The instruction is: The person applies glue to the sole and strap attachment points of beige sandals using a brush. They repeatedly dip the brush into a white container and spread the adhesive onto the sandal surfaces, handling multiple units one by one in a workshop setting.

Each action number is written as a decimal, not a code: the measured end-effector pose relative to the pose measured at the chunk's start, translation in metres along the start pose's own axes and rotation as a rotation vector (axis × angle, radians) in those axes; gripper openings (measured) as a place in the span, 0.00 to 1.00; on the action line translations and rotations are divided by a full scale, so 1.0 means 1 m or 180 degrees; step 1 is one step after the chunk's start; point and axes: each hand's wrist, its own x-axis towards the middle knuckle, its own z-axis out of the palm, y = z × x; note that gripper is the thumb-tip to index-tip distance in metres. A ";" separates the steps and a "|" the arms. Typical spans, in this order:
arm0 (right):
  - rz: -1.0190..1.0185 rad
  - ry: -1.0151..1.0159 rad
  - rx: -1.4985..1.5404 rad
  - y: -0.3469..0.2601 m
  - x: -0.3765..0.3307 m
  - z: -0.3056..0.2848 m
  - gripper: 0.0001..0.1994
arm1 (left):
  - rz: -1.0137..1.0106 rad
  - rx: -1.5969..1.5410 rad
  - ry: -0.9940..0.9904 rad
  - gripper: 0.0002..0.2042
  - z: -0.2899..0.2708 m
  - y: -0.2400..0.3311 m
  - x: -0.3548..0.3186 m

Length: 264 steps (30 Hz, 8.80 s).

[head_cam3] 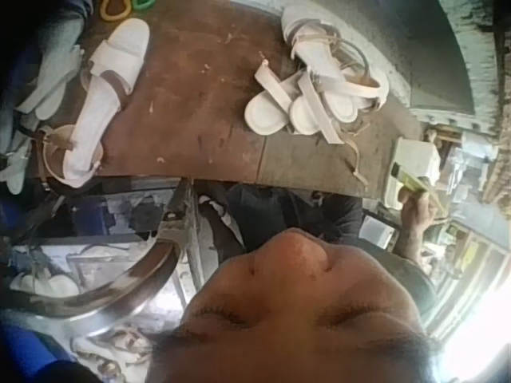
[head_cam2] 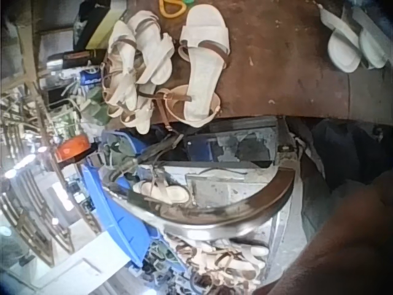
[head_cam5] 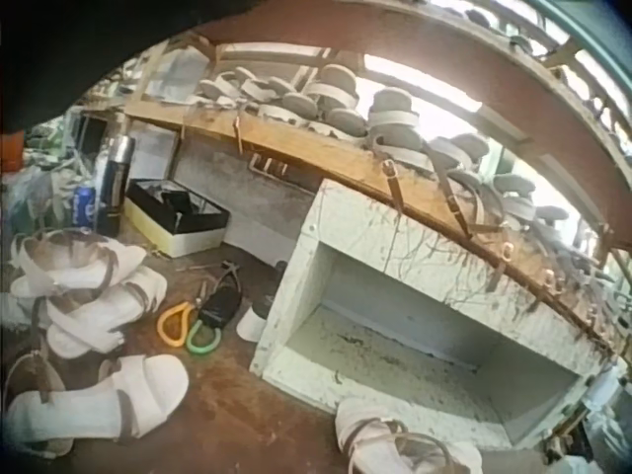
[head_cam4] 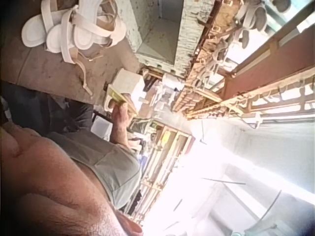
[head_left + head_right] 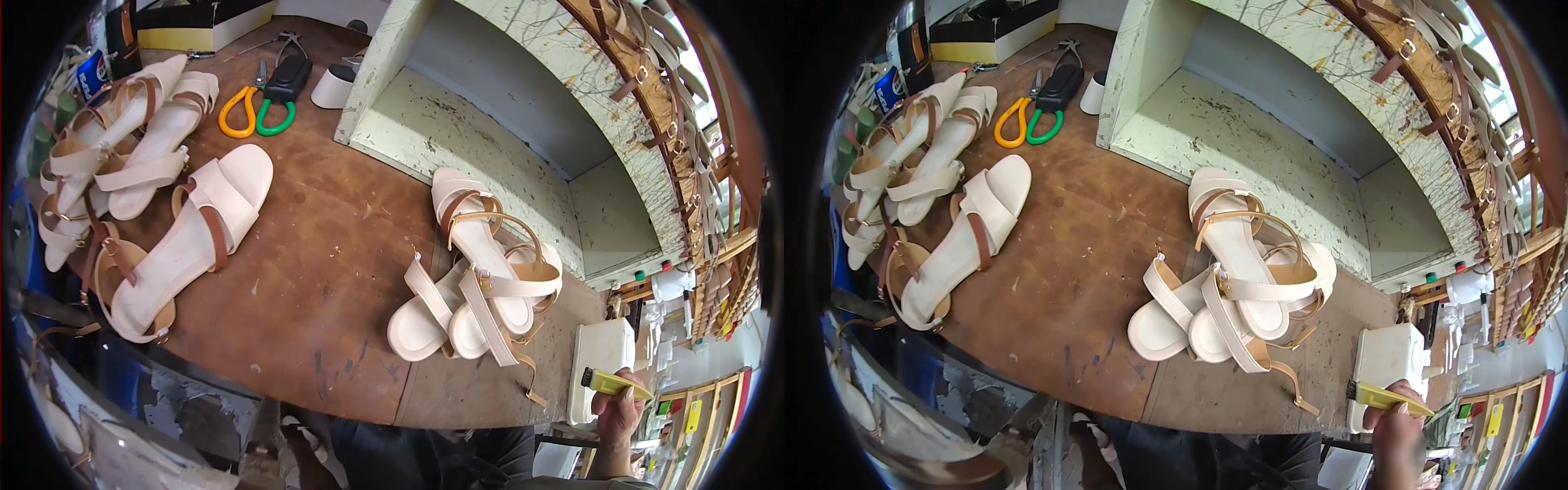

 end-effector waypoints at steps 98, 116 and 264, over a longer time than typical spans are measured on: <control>0.0682 0.0351 -0.0117 0.065 -0.079 -0.172 0.06 | -0.1206 0.1804 -0.4308 0.20 0.071 0.087 -0.722; 0.0901 0.0695 0.2115 -0.005 -0.104 -0.176 0.06 | 0.0276 0.1998 -0.5193 0.21 0.050 0.097 -0.751; 0.0998 -0.1228 0.1346 -0.018 -0.115 -0.210 0.18 | 0.4942 0.2026 -0.6708 0.08 -0.002 0.176 -0.760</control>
